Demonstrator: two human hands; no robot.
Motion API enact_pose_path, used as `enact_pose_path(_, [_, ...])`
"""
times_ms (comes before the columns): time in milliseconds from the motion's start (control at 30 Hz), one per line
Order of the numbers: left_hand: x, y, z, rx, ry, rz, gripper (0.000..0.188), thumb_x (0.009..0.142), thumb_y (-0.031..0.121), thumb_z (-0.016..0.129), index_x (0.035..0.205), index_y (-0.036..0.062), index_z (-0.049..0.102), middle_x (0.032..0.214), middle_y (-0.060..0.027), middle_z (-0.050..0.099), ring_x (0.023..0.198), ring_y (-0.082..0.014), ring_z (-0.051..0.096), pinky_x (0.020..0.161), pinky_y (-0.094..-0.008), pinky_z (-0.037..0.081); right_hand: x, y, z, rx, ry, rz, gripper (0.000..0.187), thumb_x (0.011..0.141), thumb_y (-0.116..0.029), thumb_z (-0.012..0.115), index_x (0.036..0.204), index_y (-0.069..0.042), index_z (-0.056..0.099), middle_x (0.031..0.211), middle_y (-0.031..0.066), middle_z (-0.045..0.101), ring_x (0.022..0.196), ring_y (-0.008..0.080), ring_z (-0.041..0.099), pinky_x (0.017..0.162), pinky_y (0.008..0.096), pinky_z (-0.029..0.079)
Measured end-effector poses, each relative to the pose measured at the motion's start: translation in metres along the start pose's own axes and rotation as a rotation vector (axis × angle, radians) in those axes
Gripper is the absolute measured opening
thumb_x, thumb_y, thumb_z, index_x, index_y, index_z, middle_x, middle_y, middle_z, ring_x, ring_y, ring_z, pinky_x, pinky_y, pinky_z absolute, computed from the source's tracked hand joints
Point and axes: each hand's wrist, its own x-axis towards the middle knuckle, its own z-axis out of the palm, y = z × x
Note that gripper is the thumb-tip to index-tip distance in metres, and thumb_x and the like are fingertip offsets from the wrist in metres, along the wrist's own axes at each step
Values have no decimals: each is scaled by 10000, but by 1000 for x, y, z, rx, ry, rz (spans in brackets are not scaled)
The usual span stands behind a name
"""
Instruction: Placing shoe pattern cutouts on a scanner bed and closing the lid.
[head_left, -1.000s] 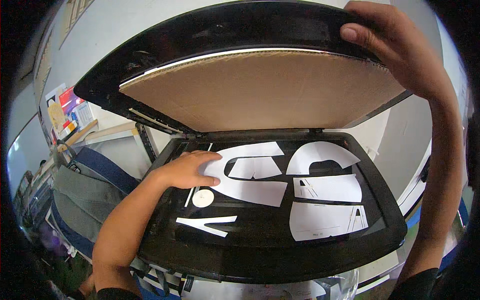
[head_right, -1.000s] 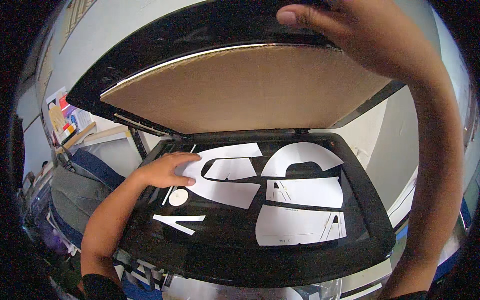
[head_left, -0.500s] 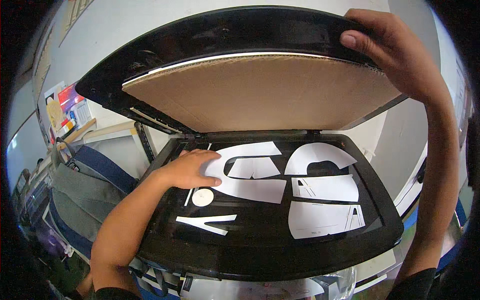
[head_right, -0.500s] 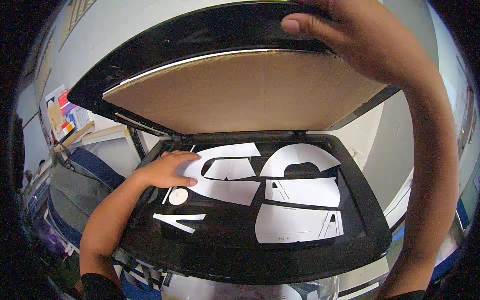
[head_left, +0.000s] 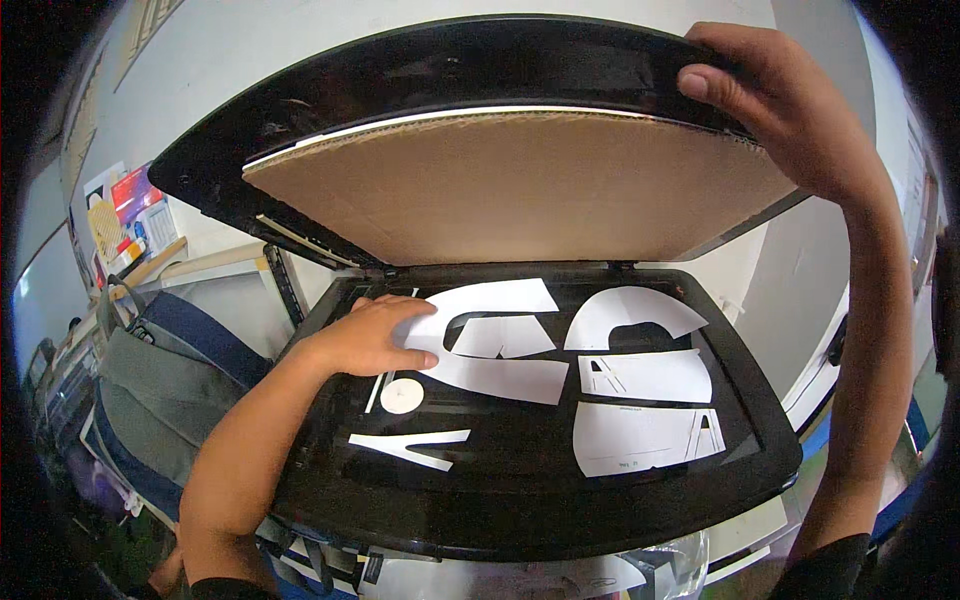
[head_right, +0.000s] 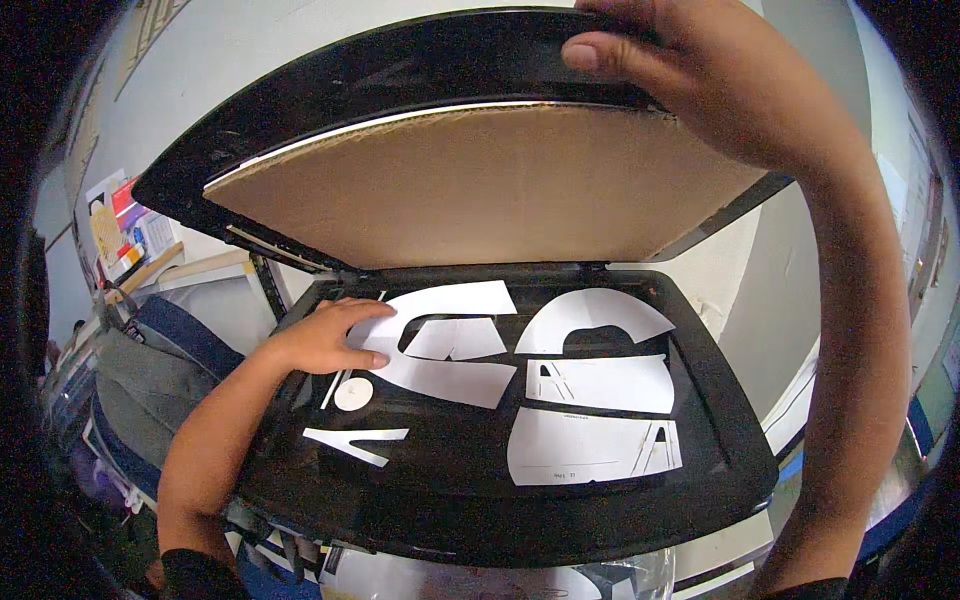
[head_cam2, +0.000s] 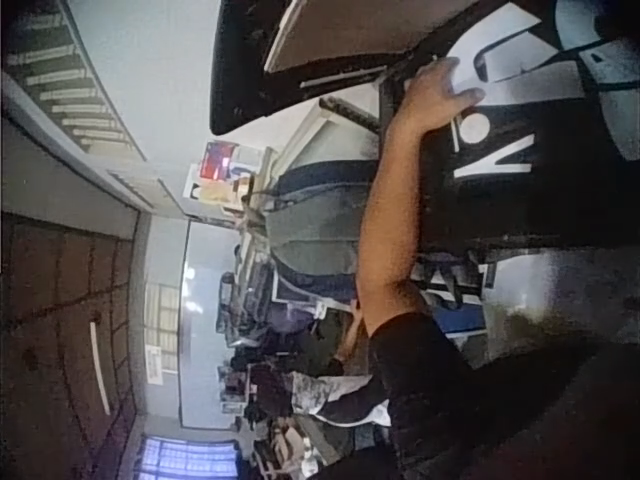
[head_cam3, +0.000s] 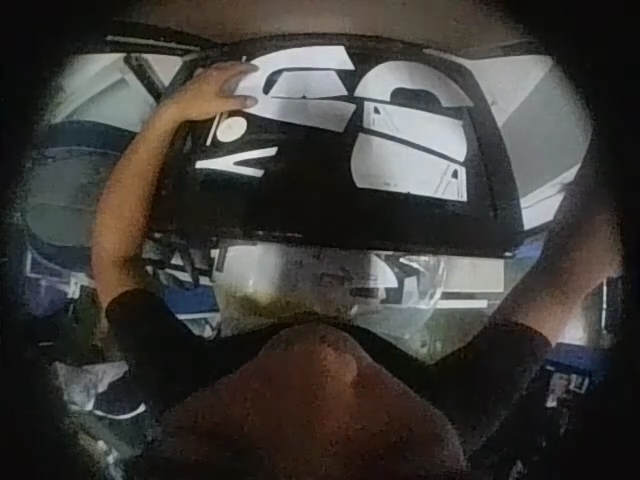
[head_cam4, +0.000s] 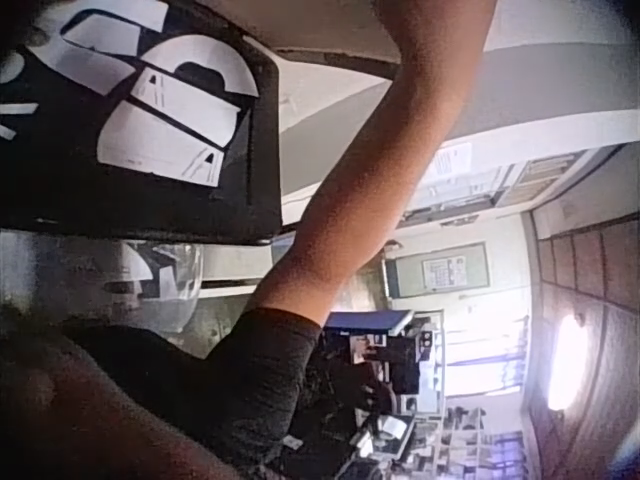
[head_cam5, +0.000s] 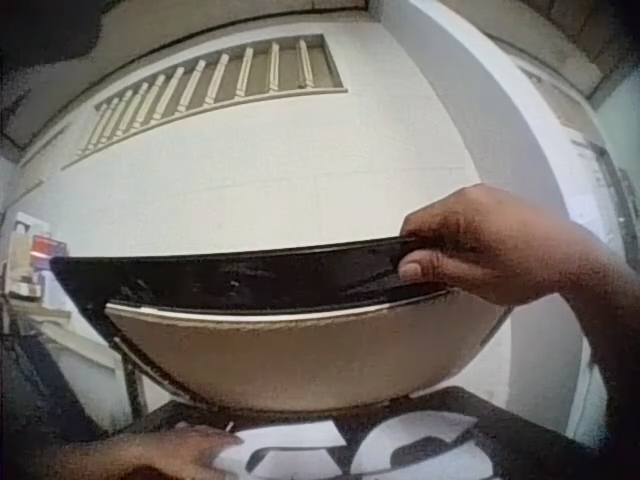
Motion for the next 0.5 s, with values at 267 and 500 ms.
enact_pose_path(267, [-2,4,-5,0,46,25,683,700,403,675,1248,53,465,1239,-200,478,1166,-334,434,984,-425,278,7,-35,-25,15,-159,110,320,881,-315,519,850,0,571,666,120,561,616,215,540,595,351,424])
enact_pose_path(500, [-5,3,-13,-71,115,72,645,692,362,686,1200,12,498,1233,-207,490,1157,-338,449,981,-412,315,6,-42,-26,-53,-137,138,307,877,-282,536,800,13,577,643,146,579,597,250,550,586,372,424])
